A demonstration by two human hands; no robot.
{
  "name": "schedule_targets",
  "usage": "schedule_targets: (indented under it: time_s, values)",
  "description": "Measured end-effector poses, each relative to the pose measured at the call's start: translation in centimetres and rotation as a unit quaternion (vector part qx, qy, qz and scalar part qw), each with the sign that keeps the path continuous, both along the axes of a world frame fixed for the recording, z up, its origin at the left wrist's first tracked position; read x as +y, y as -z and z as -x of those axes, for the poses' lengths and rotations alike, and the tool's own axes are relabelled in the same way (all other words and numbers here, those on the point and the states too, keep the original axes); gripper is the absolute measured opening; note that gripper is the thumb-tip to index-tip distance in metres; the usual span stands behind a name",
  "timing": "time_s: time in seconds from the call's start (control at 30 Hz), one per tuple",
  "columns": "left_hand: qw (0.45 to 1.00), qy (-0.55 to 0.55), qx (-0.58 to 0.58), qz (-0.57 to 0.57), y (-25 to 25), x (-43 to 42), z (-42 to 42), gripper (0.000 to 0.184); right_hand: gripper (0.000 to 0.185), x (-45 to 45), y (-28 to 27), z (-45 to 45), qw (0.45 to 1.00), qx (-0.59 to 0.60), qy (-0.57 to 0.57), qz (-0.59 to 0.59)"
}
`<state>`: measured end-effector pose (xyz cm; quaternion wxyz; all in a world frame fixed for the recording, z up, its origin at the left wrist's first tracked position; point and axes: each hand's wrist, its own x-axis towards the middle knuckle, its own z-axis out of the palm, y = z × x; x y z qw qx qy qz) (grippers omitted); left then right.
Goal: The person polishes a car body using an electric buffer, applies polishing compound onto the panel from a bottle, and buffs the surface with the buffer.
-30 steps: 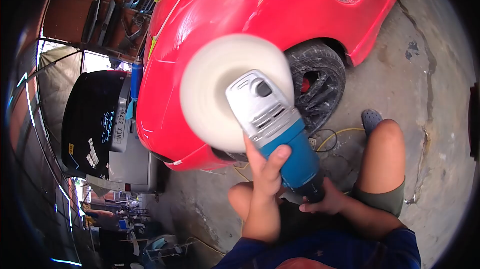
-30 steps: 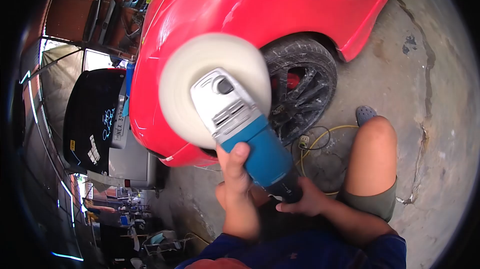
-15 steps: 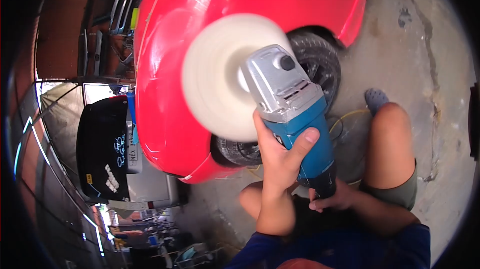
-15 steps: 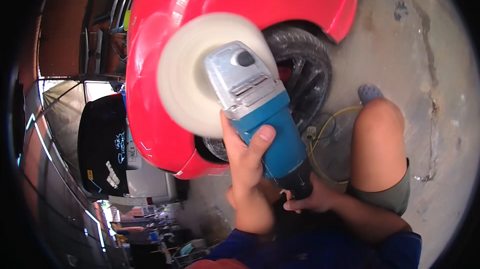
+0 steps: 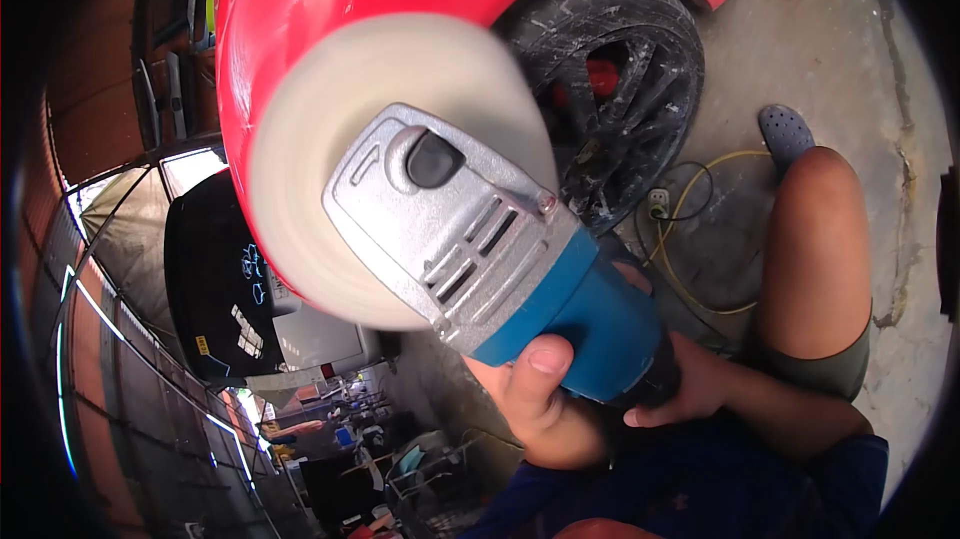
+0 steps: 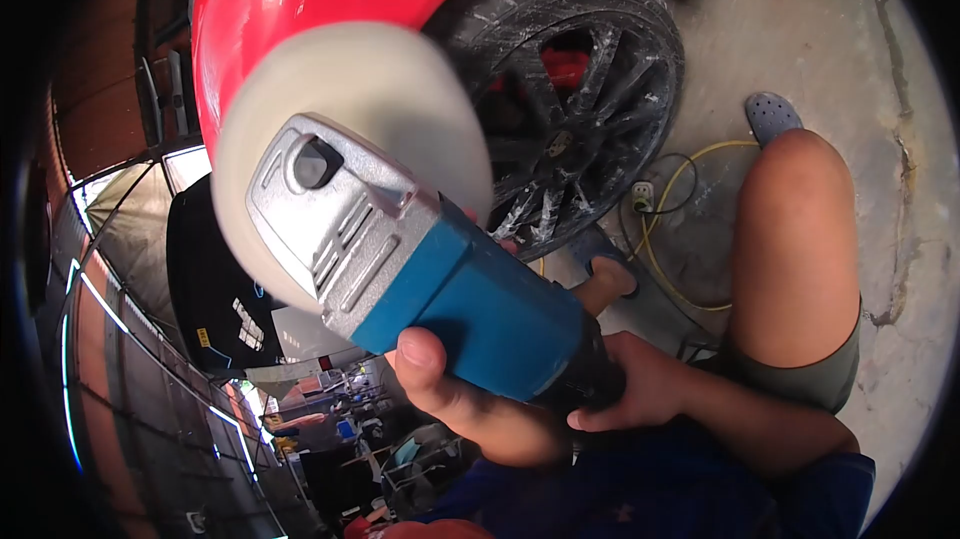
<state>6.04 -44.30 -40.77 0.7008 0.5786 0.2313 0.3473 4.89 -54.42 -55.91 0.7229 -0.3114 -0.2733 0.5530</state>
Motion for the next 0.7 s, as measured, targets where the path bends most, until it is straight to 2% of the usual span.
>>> schedule_targets:
  time_s: [0.27, 0.3, 0.37, 0.47, 0.57, 0.7]
  values:
    - [0.996, -0.025, -0.085, 0.006, 0.9, 0.4, 0.9, 0.087, 0.061, 0.4, -0.8, -1.0, 0.997, -0.039, -0.060, 0.014]
    - [0.995, -0.022, -0.096, 0.011, 0.8, 0.3, 0.8, 0.086, 0.057, 0.4, -1.0, -1.1, 0.998, -0.039, -0.053, 0.022]
    - [0.996, -0.037, -0.076, 0.006, 0.8, 0.6, 1.7, 0.086, 0.049, 0.5, -1.4, -1.1, 0.998, -0.038, -0.039, 0.037]
    - [0.997, -0.033, -0.064, -0.021, 1.1, 1.7, 2.6, 0.085, 0.048, 0.9, -1.1, -0.7, 0.998, -0.038, -0.035, 0.030]
    - [0.996, -0.032, -0.022, -0.079, 1.8, 2.2, 3.1, 0.092, 0.048, 1.2, -0.5, -0.3, 0.997, -0.058, -0.037, 0.026]
    - [0.997, -0.033, -0.062, -0.036, 1.4, 2.8, 3.7, 0.093, 0.049, 1.5, -0.5, -0.2, 0.996, -0.079, -0.039, 0.029]
